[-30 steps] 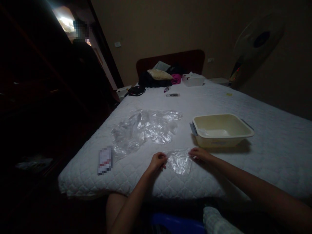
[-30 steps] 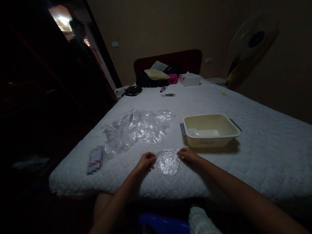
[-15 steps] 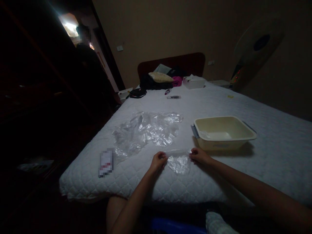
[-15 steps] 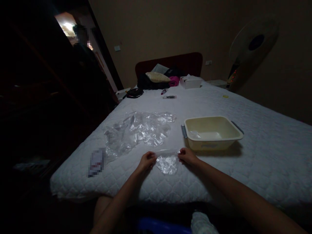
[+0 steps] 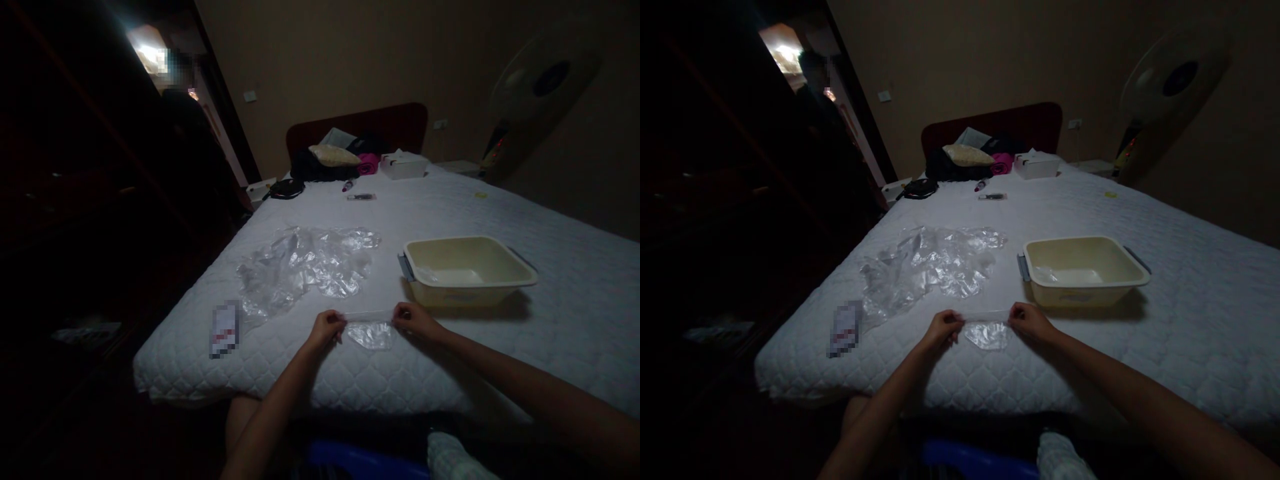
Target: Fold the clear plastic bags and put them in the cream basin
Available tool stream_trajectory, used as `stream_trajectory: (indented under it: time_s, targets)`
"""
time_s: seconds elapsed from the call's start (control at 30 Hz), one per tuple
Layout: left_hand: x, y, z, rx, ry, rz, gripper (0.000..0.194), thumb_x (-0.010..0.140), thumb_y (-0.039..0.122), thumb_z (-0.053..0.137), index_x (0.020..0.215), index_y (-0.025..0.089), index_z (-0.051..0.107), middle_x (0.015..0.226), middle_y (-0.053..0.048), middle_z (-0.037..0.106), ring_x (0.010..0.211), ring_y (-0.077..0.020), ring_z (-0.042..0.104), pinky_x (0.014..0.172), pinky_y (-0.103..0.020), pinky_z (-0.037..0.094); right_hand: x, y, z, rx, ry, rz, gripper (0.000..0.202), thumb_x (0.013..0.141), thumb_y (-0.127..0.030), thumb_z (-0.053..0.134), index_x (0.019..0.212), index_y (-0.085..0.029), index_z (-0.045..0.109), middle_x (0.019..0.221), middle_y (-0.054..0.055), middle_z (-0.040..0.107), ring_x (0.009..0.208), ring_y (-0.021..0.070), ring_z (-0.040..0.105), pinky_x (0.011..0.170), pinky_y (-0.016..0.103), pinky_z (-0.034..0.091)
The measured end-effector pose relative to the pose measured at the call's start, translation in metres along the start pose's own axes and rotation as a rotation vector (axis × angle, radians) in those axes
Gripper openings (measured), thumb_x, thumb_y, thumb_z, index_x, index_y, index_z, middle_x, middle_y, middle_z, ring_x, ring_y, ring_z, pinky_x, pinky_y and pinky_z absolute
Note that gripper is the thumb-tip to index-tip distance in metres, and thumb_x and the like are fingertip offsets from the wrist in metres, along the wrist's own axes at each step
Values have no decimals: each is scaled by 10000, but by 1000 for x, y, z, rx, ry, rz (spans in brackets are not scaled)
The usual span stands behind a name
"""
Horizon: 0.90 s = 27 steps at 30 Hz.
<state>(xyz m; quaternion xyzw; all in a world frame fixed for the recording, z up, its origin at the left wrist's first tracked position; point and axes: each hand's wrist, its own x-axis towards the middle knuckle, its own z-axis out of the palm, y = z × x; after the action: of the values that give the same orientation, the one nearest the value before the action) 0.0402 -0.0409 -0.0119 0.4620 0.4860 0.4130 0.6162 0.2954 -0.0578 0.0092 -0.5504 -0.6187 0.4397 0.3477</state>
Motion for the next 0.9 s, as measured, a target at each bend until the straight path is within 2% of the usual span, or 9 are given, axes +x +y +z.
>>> stream_trajectory:
  time_s: [0.17, 0.27, 0.37, 0.47, 0.53, 0.6, 0.73, 0.83, 0.9]
  targets:
    - [0, -5, 0, 11, 23, 16, 323, 533, 319, 700, 743, 116, 561, 539, 14, 547, 395, -96, 523, 366, -194, 393, -4, 3, -2, -215, -23, -114, 102, 659, -261, 548, 664, -160, 542, 609, -2, 581, 574, 136, 544, 536, 230, 407]
    - [-3, -9, 0, 49, 31, 45, 244, 556, 280, 680, 707, 113, 587, 527, 10, 545, 386, -82, 493, 354, -179, 353, -10, -1, -5, -339, -33, -167, 87, 692, -250, 518, 698, -168, 548, 627, 3, 594, 593, 146, 556, 549, 230, 395]
    - [-6, -9, -3, 81, 17, 108, 197, 561, 215, 658, 733, 124, 630, 652, -19, 601, 412, -67, 468, 371, -178, 342, -21, -6, -7, -518, -11, -217, 84, 718, -225, 480, 735, -187, 553, 671, 10, 606, 632, 156, 557, 567, 234, 372]
    - [-7, -6, -7, 106, 4, 191, 119, 524, 142, 659, 643, 138, 652, 808, -55, 621, 627, -126, 553, 497, -194, 405, -32, -8, -7, -683, 4, -274, 102, 734, -188, 449, 763, -202, 545, 713, 16, 607, 652, 156, 548, 569, 235, 343]
    - [-7, -6, -10, 127, -7, 249, 95, 521, 108, 648, 607, 146, 659, 816, -58, 619, 763, -164, 563, 601, -210, 423, -37, -7, -8, -775, -24, -329, 125, 738, -153, 426, 765, -205, 536, 713, 19, 598, 638, 150, 539, 561, 235, 326]
    - [-9, -7, -11, 177, -15, 308, 118, 550, 92, 615, 637, 150, 669, 795, -52, 617, 779, -168, 561, 646, -224, 419, -39, -4, -10, -853, -76, -401, 146, 736, -125, 412, 744, -202, 536, 689, 25, 588, 608, 145, 525, 552, 240, 316]
    - [-17, -8, -11, 375, -15, 413, 277, 606, 63, 542, 830, 166, 669, 794, -39, 623, 726, -158, 565, 664, -251, 429, -38, 3, -14, -851, -146, -535, 171, 723, -102, 425, 762, -197, 562, 728, 54, 608, 643, 153, 538, 590, 247, 347]
    - [-26, -7, -11, 576, -42, 582, 361, 651, 40, 498, 944, 198, 636, 942, -59, 624, 859, -176, 570, 772, -285, 431, -36, 6, -15, -790, -125, -561, 182, 732, -109, 441, 809, -198, 580, 804, 74, 628, 709, 161, 561, 632, 248, 382]
    - [-31, -8, -13, 725, -95, 688, 342, 700, 72, 501, 988, 217, 615, 1046, -75, 604, 911, -180, 569, 798, -292, 433, -36, 7, -15, -794, -110, -594, 178, 748, -118, 444, 823, -196, 585, 850, 86, 633, 734, 163, 569, 651, 254, 401]
